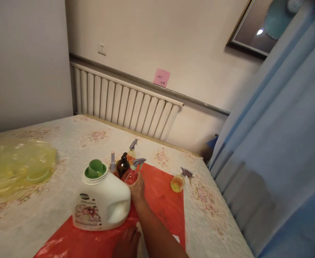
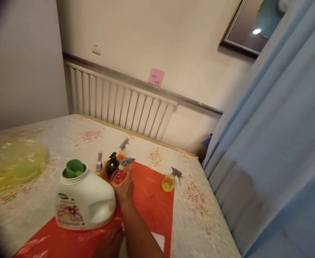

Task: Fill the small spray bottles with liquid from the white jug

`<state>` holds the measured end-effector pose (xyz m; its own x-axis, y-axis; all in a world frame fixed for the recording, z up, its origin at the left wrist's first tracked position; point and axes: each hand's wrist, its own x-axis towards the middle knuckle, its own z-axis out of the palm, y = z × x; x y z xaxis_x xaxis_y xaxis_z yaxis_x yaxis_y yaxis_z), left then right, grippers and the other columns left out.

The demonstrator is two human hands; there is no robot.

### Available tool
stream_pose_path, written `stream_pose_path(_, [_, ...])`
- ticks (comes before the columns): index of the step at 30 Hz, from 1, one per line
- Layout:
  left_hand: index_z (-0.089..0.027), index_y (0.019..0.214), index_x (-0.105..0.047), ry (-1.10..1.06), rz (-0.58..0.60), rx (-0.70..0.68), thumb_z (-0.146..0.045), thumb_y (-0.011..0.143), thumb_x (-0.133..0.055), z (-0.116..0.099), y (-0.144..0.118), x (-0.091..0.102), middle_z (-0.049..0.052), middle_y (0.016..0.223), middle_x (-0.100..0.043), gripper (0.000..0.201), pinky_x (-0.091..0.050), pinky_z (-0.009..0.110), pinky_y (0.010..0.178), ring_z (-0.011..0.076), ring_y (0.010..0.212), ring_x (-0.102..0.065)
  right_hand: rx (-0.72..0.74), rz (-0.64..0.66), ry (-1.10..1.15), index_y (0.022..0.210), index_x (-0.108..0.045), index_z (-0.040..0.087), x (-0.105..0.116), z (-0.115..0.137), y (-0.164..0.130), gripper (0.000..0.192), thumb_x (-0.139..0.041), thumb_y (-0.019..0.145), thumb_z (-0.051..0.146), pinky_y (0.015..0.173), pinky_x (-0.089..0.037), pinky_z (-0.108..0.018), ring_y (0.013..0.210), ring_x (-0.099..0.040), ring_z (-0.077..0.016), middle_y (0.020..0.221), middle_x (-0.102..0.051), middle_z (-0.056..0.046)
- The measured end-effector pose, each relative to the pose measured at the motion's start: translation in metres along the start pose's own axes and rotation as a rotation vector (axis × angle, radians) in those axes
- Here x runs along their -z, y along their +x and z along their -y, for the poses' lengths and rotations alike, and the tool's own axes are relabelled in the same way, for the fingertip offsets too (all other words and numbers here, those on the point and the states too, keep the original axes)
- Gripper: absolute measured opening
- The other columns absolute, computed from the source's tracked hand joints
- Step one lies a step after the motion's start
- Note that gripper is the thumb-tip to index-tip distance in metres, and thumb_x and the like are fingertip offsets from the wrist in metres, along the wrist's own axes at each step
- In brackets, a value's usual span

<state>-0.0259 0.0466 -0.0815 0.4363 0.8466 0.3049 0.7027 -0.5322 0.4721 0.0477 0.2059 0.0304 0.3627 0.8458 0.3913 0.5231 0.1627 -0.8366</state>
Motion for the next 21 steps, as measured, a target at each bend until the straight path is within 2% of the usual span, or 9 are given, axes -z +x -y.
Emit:
stream_pose_path(3, [-0.022,0.118,-0.066,0.088,0.001,-0.014,-0.003,0.076,-0.045,0.000,0.000,0.000,0.011,0.126,-0.067,0.051,-0.054,0.042,0.098,0.0272,0.118,-0.062,-0.019,-0.051,-0.052,0.116,-0.059,0.019,0.022,0.001,0.001,0.064,-0.077,0.055,0.025,0.100,-0.046,-0.042,0.115,-0.060,-0.0329,0.117,-0.068,-0.013])
stream_pose_path(9, [-0.024,0.115,-0.067,0.090,-0.119,-0.040,-0.004,0.081,-0.041,-0.001,-0.001,0.004,0.007,0.127,-0.067,0.047,-0.052,0.040,0.101,0.0232,0.120,-0.060,-0.035,-0.117,-0.109,0.117,-0.059,0.013,0.084,0.004,-0.016,0.067,-0.078,0.054,0.027,0.098,-0.048,-0.043,0.109,-0.065,-0.0332,0.115,-0.069,-0.017])
stream_pose_path(14, [-0.020,0.118,-0.066,0.019,-0.112,0.052,-0.015,0.089,-0.038,-0.001,0.000,0.006,0.009,0.129,-0.066,0.041,-0.053,0.046,0.099,0.0264,0.121,-0.059,-0.039,-0.144,-0.080,0.120,-0.060,0.013,0.126,0.011,-0.062,0.071,-0.079,0.053,0.027,0.099,-0.049,-0.041,0.110,-0.065,-0.0319,0.117,-0.069,-0.016])
stream_pose_path(19, [-0.020,0.113,-0.067,-0.159,-0.149,-0.042,-0.011,0.087,-0.036,-0.010,0.009,0.023,0.008,0.115,-0.070,0.041,-0.049,0.042,0.102,0.0227,0.113,-0.062,-0.065,-0.145,-0.011,0.122,-0.061,0.016,0.154,0.018,-0.116,0.070,-0.078,0.054,0.023,0.101,-0.049,-0.041,0.115,-0.063,-0.0328,0.120,-0.069,-0.013])
stream_pose_path(21, [-0.018,0.110,-0.066,-0.221,-0.132,-0.017,-0.013,0.088,-0.034,-0.016,0.012,0.033,0.010,0.111,-0.069,0.040,-0.049,0.041,0.100,0.0229,0.110,-0.062,-0.069,-0.129,0.010,0.123,-0.062,0.017,0.162,0.018,-0.135,0.070,-0.078,0.056,0.022,0.098,-0.051,-0.039,0.114,-0.064,-0.0322,0.120,-0.069,-0.013])
